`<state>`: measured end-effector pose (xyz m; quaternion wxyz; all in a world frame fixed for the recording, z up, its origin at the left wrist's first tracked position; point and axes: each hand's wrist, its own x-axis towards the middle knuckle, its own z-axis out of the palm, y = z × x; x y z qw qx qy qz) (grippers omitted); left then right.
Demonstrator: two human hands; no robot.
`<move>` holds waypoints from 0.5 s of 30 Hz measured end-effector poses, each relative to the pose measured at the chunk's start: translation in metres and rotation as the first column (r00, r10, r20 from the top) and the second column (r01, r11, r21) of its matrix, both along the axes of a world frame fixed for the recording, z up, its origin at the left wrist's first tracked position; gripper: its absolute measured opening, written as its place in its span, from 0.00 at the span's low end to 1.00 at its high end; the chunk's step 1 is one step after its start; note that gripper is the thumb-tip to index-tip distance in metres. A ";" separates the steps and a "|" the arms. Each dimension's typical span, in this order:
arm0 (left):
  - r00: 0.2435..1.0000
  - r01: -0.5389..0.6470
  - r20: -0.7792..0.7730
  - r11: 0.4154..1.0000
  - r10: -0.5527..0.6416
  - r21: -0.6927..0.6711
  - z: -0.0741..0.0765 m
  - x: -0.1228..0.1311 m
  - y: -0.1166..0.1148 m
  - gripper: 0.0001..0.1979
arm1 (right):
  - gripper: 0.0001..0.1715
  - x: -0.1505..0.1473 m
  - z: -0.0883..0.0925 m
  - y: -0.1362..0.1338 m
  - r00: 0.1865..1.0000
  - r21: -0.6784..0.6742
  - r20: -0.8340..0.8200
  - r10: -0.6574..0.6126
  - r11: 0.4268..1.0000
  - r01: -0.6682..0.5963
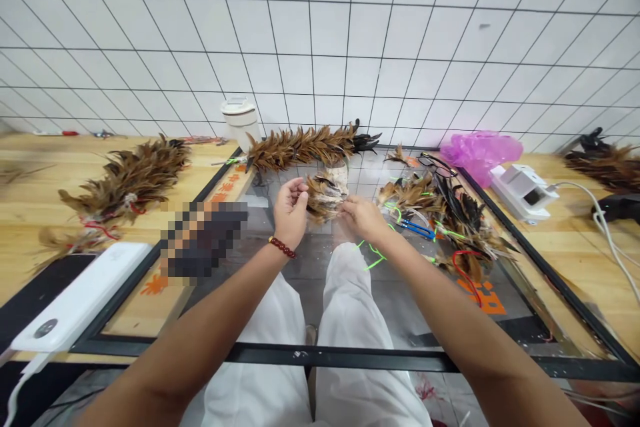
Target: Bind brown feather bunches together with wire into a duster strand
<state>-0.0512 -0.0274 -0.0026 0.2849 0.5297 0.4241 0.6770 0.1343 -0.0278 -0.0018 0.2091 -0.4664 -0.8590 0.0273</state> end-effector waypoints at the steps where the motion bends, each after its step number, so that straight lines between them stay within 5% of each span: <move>1: 1.000 0.012 -0.006 1.000 -0.012 0.005 0.001 0.000 -0.001 0.13 | 0.11 0.001 0.000 0.000 1.000 -0.001 -0.024 0.015 1.000 -0.015; 5: 0.998 0.054 -0.029 0.998 -0.053 0.038 0.007 0.005 -0.012 0.12 | 0.08 0.004 -0.003 0.002 0.921 -0.101 -0.384 -0.058 0.995 0.021; 8: 0.988 0.144 -0.050 0.989 -0.143 0.024 0.014 0.016 -0.028 0.10 | 0.10 0.004 -0.003 0.005 0.662 -0.303 -0.715 -0.226 0.953 -0.002; 12: 0.957 0.289 0.057 0.926 -0.284 -0.241 0.017 0.031 -0.042 0.09 | 0.18 -0.002 0.004 0.000 0.390 -0.438 -0.853 -0.347 0.882 -0.172; 15: 0.940 0.322 0.228 0.877 -0.253 -0.357 0.015 0.034 -0.039 0.11 | 0.21 -0.010 0.008 -0.007 0.355 -0.440 -0.867 -0.350 0.872 -0.214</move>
